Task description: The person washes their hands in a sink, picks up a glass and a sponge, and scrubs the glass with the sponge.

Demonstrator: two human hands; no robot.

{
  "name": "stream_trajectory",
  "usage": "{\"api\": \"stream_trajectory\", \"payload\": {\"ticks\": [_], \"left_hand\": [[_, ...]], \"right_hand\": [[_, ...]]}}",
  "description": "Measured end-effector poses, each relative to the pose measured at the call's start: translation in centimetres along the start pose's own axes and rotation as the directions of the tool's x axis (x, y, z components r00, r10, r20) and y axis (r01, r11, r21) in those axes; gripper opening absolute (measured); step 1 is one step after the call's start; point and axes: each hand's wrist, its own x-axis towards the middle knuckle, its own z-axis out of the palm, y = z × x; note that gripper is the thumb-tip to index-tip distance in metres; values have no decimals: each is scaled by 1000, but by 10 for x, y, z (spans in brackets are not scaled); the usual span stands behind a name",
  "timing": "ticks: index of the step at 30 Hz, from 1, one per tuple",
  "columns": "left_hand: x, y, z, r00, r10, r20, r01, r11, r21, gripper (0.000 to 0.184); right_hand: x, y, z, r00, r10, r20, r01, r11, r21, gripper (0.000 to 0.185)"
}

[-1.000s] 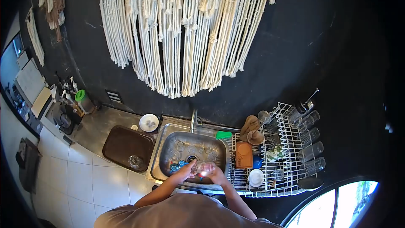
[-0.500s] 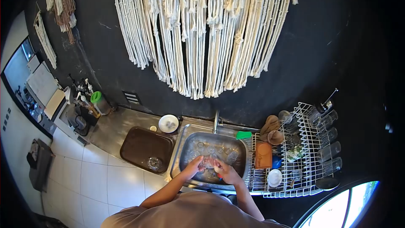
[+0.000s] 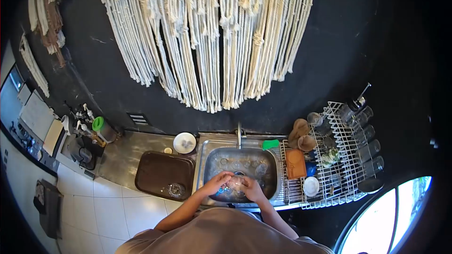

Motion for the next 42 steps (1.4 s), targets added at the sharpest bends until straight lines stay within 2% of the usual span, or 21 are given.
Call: {"api": "stream_trajectory", "payload": {"ticks": [2,3,6,7,10,12,14,15,16,18,19,20,22,25,27,28,32,34,35,39,42], "left_hand": [[4,4,0,1000,-13,-9,12,997,-81,36],[6,5,-1,1000,-5,-24,3,995,-101,36],[16,10,13,999,2,-43,-6,996,-87,35],[20,9,19,999,20,-26,-21,999,-37,36],[30,10,42,997,70,-27,-71,996,-45,36],[34,12,51,996,77,-34,-80,992,-98,38],[43,4,53,993,-80,-91,56,970,-235,49],[46,0,50,941,-337,-14,305,868,-393,62],[50,-18,48,942,-334,-18,301,869,-393,62],[54,-31,50,950,-293,105,309,846,-434,65],[50,-26,53,942,-321,95,330,843,-424,62],[47,-22,54,942,-322,92,330,843,-426,62],[41,-19,54,976,-218,-31,203,945,-258,55],[33,-25,53,989,-79,-123,73,996,-51,45],[30,-31,50,988,-91,-121,81,993,-88,41],[27,-29,49,987,-99,-125,83,988,-128,38],[21,-12,38,977,-196,-82,180,969,-170,38],[19,-2,34,923,-363,129,376,778,-502,41],[24,-6,28,928,-341,147,366,774,-517,37],[33,8,17,969,-246,2,220,862,-457,37],[31,26,15,930,-367,5,318,800,-509,39]], "right_hand": [[3,-13,-13,985,-64,159,-45,800,598,28],[-3,-27,-35,946,28,322,-231,755,614,33],[-1,-15,-20,978,-77,196,-75,744,664,35],[-2,-10,-24,988,-50,144,-9,925,381,35],[1,-8,-38,987,57,149,-120,882,456,33],[1,-21,-56,997,-40,73,5,905,426,32],[0,-7,-68,1000,-10,27,7,994,108,42],[1,4,-66,998,-68,8,67,994,90,42],[1,6,-67,997,-73,10,72,993,90,42],[5,1,-71,982,-155,112,179,949,-260,44],[2,-10,-77,983,-55,177,105,953,-284,46],[5,-14,-80,982,-56,180,106,953,-282,46],[7,-17,-81,946,124,298,-64,977,-202,46],[21,50,-62,924,57,378,-74,997,31,46],[25,67,-51,921,-32,389,-74,964,255,47],[24,64,-50,921,-32,389,-76,963,259,47],[22,21,-57,930,11,368,-53,993,102,46],[21,3,-52,947,-193,256,233,963,-135,45],[20,-11,-50,937,-264,231,294,950,-108,41],[21,-5,-27,919,-390,56,388,871,-303,31],[24,-6,-27,944,-313,109,329,923,-202,29]]}}
